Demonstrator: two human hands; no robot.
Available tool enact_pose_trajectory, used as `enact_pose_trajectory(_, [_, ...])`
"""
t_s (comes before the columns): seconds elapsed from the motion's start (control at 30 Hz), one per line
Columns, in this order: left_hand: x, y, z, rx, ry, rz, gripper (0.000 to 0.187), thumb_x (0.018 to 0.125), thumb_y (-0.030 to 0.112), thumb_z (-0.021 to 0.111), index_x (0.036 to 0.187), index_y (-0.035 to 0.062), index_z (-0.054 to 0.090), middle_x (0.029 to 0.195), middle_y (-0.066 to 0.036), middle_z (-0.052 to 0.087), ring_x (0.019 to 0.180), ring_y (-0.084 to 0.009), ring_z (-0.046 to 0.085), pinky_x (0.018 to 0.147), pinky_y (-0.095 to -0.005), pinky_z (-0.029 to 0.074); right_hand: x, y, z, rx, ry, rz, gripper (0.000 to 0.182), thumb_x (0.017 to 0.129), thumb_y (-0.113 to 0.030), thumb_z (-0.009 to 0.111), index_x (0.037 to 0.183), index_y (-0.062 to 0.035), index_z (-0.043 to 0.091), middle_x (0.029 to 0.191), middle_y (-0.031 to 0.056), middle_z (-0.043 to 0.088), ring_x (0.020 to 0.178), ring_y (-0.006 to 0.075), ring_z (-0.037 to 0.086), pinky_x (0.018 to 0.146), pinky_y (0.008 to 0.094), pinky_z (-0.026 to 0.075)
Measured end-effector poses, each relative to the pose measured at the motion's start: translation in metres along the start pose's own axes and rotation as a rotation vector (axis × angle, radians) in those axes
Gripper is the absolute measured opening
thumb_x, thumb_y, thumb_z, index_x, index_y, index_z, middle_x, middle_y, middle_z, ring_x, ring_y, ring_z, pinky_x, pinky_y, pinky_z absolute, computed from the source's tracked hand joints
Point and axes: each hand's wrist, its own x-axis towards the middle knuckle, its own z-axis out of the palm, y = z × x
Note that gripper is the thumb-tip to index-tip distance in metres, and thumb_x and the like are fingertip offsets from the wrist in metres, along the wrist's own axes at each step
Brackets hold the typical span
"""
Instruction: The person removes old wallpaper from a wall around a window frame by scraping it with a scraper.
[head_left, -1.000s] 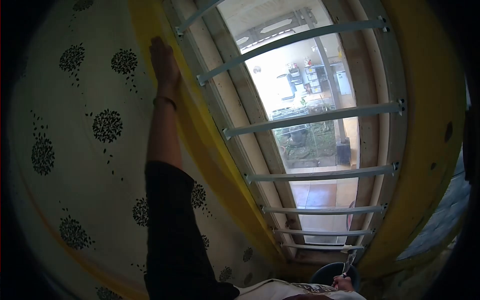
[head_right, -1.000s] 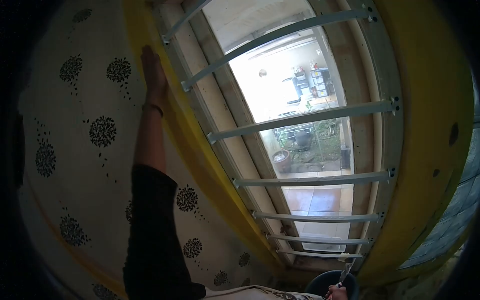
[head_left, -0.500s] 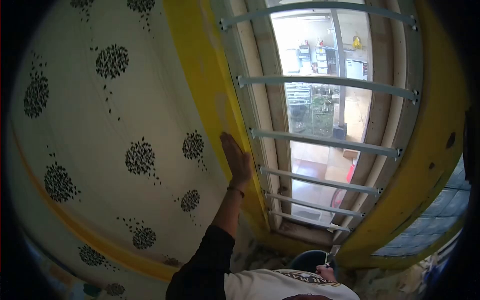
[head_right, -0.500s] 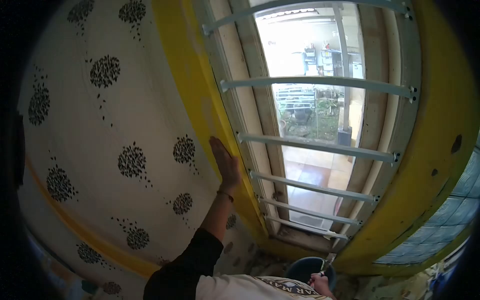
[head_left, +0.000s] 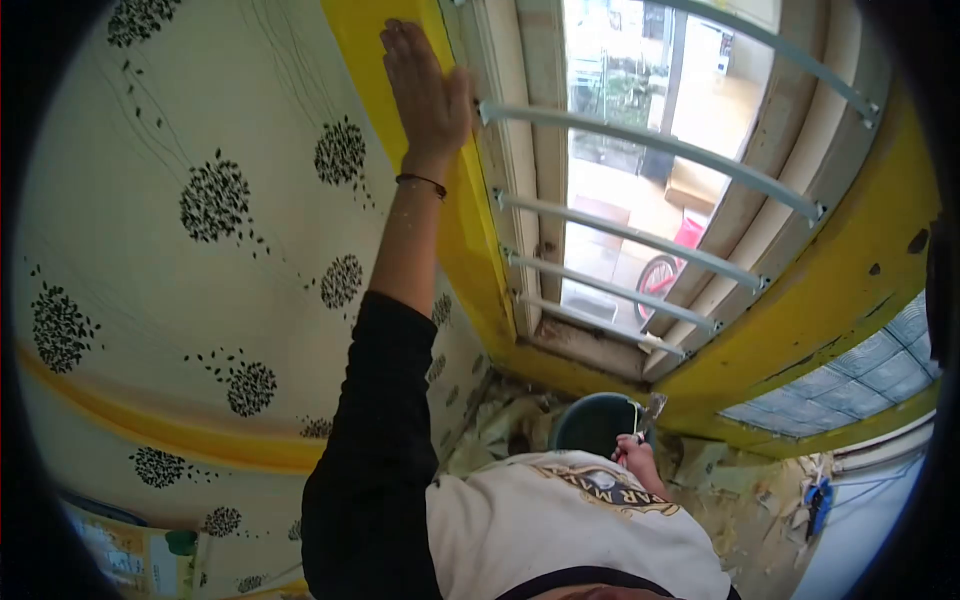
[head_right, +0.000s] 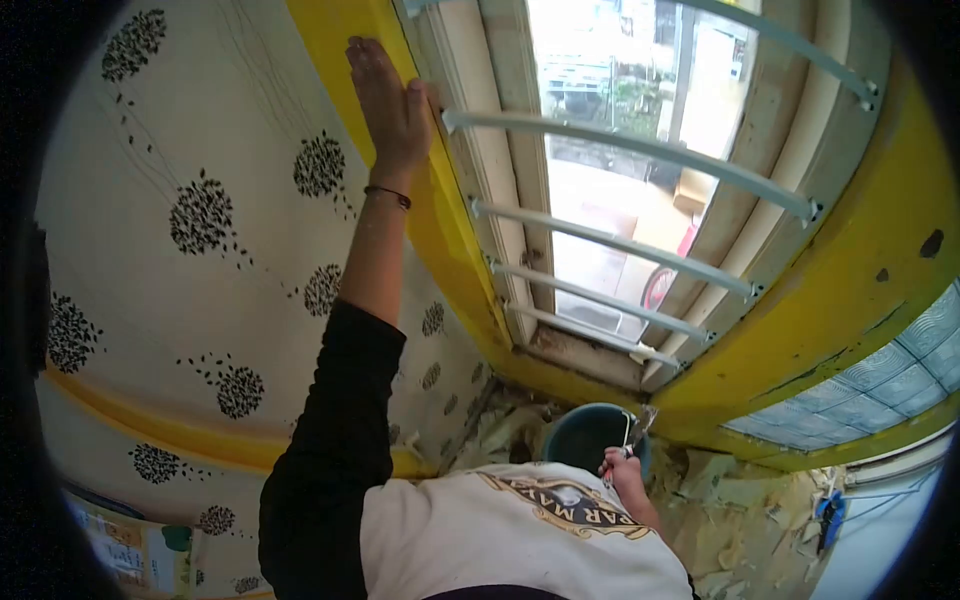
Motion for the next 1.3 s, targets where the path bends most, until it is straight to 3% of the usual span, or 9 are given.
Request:
enact_pose_trajectory(0.27, [-0.288, 0.095, 0.058, -0.230, -0.103, -0.550, 0.079, 0.099, 0.049, 0.023, 0.148, -0.0080, -0.001, 0.155, -0.029, -0.006, 0.144, -0.0455, -0.008, 0.116, -0.0534, -0.003, -0.023, -0.004, 0.004, -0.032, 0.176, 0.062, 0.013, 0.083, -0.002, 0.057, 0.094, 0.0021, 0.059, 0.065, 0.0068, 0.054, 0.054, 0.0172, 0.054, 0.055, 0.0339, 0.051])
enact_pose_trajectory(0.33, [-0.330, 0.106, 0.061, -0.126, -0.313, -0.515, 0.078, 0.099, 0.048, 0.023, 0.149, -0.0074, 0.001, 0.156, -0.028, -0.003, 0.144, -0.0446, -0.006, 0.116, -0.0536, -0.002, -0.029, -0.009, 0.014, -0.080, 0.219, 0.064, 0.012, 0.083, -0.002, 0.057, 0.094, 0.0024, 0.060, 0.065, 0.0070, 0.055, 0.055, 0.0172, 0.054, 0.056, 0.0341, 0.052])
enact_pose_trajectory(0.67, [-0.334, 0.058, 0.069, -0.295, -0.250, -0.464, 0.091, 0.093, 0.063, 0.035, 0.151, -0.0006, 0.007, 0.157, -0.024, 0.004, 0.145, -0.0411, 0.004, 0.116, -0.0536, 0.002, -0.033, -0.011, 0.024, -0.146, 0.224, 0.077, 0.015, 0.086, -0.008, 0.064, 0.099, -0.0003, 0.065, 0.072, 0.0078, 0.063, 0.063, 0.0165, 0.062, 0.059, 0.0306, 0.052])
enact_pose_trajectory(0.73, [-0.363, 0.027, 0.096, -0.103, -0.097, -0.173, 0.080, 0.097, 0.053, 0.034, 0.150, -0.0026, 0.011, 0.156, -0.026, 0.003, 0.144, -0.0434, -0.001, 0.115, -0.0556, 0.003, -0.026, -0.003, 0.022, -0.201, 0.232, 0.060, 0.015, 0.085, -0.008, 0.064, 0.098, -0.0016, 0.065, 0.070, 0.0086, 0.063, 0.062, 0.0158, 0.063, 0.055, 0.0295, 0.051])
enact_pose_trajectory(0.87, [-0.289, 0.062, 0.069, -0.132, -0.070, -0.282, 0.088, 0.094, 0.062, 0.031, 0.150, -0.0024, 0.010, 0.156, -0.025, 0.004, 0.144, -0.0429, 0.001, 0.115, -0.0545, 0.003, -0.028, -0.004, 0.039, -0.124, 0.305, -0.042, 0.003, 0.083, -0.005, 0.059, 0.082, -0.0040, 0.062, 0.062, 0.0054, 0.058, 0.053, 0.0149, 0.057, 0.048, 0.0303, 0.045])
enact_pose_trajectory(1.0, [-0.196, 0.178, 0.030, -0.547, 0.083, -0.459, 0.094, 0.093, 0.069, 0.024, 0.151, 0.0005, -0.002, 0.158, -0.020, -0.006, 0.147, -0.0333, -0.006, 0.117, -0.0482, -0.004, -0.016, 0.008, 0.020, -0.092, 0.282, 0.002, 0.012, 0.084, -0.006, 0.062, 0.094, 0.0008, 0.063, 0.070, 0.0077, 0.061, 0.058, 0.0164, 0.060, 0.057, 0.0321, 0.053])
enact_pose_trajectory(1.1, [-0.199, 0.274, 0.043, -1.056, 0.003, -0.010, 0.092, 0.095, 0.061, 0.032, 0.150, -0.0020, -0.006, 0.155, -0.028, -0.006, 0.145, -0.0408, -0.007, 0.116, -0.0554, -0.004, -0.012, 0.006, 0.006, -0.083, 0.281, -0.042, 0.013, 0.083, -0.004, 0.062, 0.095, 0.0011, 0.062, 0.071, 0.0085, 0.060, 0.060, 0.0168, 0.060, 0.060, 0.0336, 0.054])
enact_pose_trajectory(1.2, [-0.135, 0.353, 0.057, -1.285, -0.226, 0.201, 0.078, 0.083, 0.039, 0.056, 0.136, -0.0146, 0.035, 0.144, -0.039, 0.027, 0.135, -0.0534, 0.029, 0.112, -0.0575, 0.024, -0.012, 0.009, 0.000, -0.060, 0.290, -0.060, 0.013, 0.083, -0.004, 0.063, 0.095, 0.0009, 0.063, 0.070, 0.0079, 0.060, 0.061, 0.0180, 0.062, 0.060, 0.0336, 0.054])
enact_pose_trajectory(1.3, [-0.083, 0.408, 0.100, -1.266, -0.057, 0.267, 0.078, 0.082, 0.039, 0.048, 0.141, -0.0095, 0.032, 0.149, -0.032, 0.026, 0.141, -0.0447, 0.023, 0.117, -0.0507, 0.018, -0.029, -0.003, 0.004, -0.055, 0.322, -0.093, 0.008, 0.083, -0.004, 0.061, 0.089, 0.0002, 0.063, 0.064, 0.0087, 0.060, 0.053, 0.0195, 0.062, 0.050, 0.0331, 0.050])
